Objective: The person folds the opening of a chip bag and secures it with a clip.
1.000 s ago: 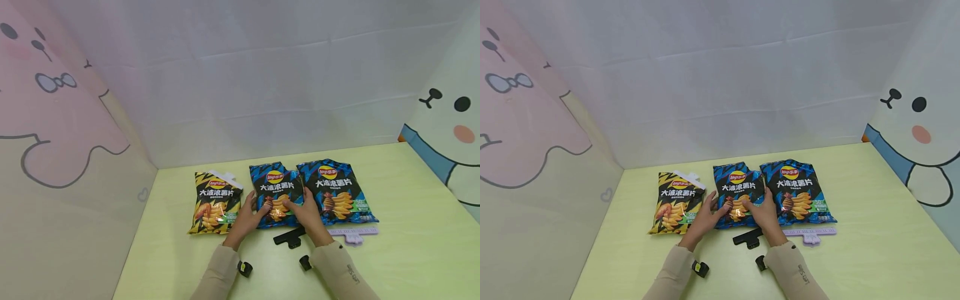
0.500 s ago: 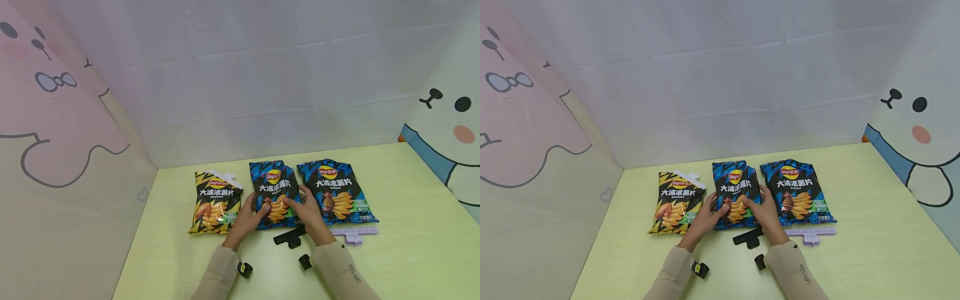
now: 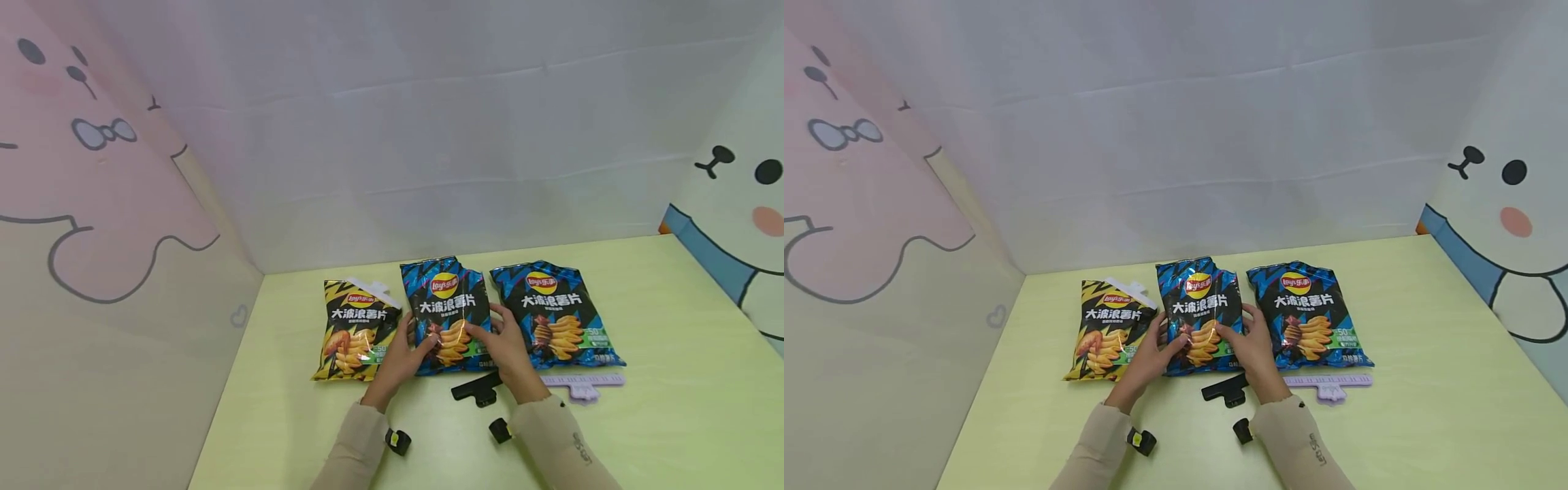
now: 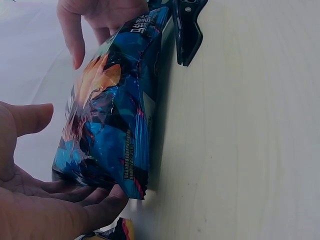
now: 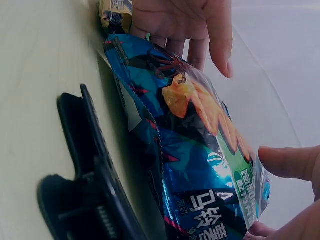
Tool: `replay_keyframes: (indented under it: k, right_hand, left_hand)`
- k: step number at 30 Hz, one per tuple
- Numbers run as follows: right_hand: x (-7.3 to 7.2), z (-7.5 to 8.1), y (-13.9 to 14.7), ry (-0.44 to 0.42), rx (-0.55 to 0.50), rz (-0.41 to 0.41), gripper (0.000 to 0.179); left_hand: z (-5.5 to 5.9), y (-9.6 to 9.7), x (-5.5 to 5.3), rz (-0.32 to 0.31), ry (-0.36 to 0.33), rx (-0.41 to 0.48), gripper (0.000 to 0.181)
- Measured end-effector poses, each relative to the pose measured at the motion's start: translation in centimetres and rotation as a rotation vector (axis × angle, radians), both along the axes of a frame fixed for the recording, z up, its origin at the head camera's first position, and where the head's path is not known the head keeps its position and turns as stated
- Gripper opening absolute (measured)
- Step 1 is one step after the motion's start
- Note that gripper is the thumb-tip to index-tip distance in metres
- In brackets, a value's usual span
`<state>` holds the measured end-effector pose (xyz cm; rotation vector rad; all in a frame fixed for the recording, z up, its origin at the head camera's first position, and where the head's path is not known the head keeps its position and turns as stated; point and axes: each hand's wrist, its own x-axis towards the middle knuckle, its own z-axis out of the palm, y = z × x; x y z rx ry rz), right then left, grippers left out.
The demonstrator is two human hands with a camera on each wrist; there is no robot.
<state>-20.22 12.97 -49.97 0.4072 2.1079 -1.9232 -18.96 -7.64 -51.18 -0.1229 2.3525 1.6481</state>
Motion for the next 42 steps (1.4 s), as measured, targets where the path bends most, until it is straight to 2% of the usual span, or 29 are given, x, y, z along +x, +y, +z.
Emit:
replay_keyframes:
  k: [7, 16, 21, 27, 42]
  right_hand:
    - [0.3, 0.3, -0.3, -0.002, -0.013, -0.019, 0.08]
    - [0.6, 0.5, -0.4, 0.036, -0.054, -0.026, 0.072]
    - [0.9, 0.6, -0.5, 0.046, -0.082, -0.032, 0.071]
    - [1.0, 0.7, -0.7, 0.063, -0.105, -0.05, 0.069]
    - [1.5, 1.7, -1.1, 0.095, -0.109, -0.059, 0.066]
  left_hand:
    - [0.0, -0.2, 0.2, 0.033, -0.009, 0.008, 0.082]
    - [0.0, -0.6, 0.5, 0.033, 0.028, 0.038, 0.084]
    - [0.1, -0.8, 0.8, 0.048, 0.051, 0.038, 0.08]
    - [0.6, -0.9, 1.1, 0.044, 0.063, 0.056, 0.074]
    - [1.7, -1.3, 1.8, 0.06, 0.064, 0.074, 0.078]
